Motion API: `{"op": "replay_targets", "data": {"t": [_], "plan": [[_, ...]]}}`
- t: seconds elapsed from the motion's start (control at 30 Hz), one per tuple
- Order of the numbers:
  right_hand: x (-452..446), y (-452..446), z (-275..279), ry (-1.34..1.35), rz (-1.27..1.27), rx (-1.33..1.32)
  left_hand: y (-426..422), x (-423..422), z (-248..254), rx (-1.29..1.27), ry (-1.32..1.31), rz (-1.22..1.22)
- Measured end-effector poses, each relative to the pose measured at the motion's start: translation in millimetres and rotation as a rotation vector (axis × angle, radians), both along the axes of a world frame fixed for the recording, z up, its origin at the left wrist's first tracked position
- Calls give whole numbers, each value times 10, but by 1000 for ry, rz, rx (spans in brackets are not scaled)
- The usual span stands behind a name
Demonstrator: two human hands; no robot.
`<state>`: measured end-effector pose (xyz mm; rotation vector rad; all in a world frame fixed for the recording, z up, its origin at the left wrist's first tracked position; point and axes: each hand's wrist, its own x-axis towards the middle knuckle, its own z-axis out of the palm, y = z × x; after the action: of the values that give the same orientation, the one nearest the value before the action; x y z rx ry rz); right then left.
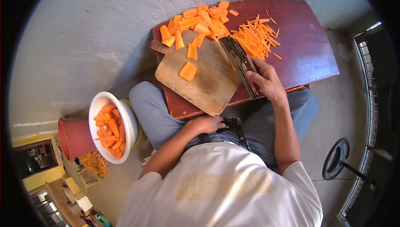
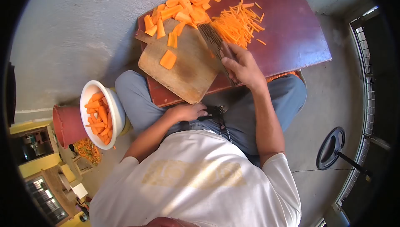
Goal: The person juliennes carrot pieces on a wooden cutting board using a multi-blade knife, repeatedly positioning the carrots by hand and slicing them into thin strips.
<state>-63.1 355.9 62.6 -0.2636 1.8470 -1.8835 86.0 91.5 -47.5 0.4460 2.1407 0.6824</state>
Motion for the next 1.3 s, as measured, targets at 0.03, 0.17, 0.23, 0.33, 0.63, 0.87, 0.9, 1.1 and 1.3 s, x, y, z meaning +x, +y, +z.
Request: {"op": "replay_targets", "data": {"t": [0.03,0.17,0.23,0.33,0.63,0.87,0.9,1.1,1.3], "plan": [[42,-35,53,10,-1,23,-74,61,173,69,28,49],[190,-234,182,108,-62,190,-343,124,1253,391,74,429],[250,-337,293,201,-29,195,-540,105,1265,560,188,701],[266,-416,284,197,-20,237,-784,-163,1228,308,598,812],[477,-625,321,-16,-32,178,-622,-576,846,233,972,612],[524,-627,233,18,-11,240,-353,-675,836,217,1049,610],[517,-637,252,6,-12,248,-361,-717,836,168,1092,605],[473,-621,205,219,-2,325,-389,-870,653,133,1083,626],[546,-659,300,359,26,305,-240,-703,810,187,1030,640]]}}
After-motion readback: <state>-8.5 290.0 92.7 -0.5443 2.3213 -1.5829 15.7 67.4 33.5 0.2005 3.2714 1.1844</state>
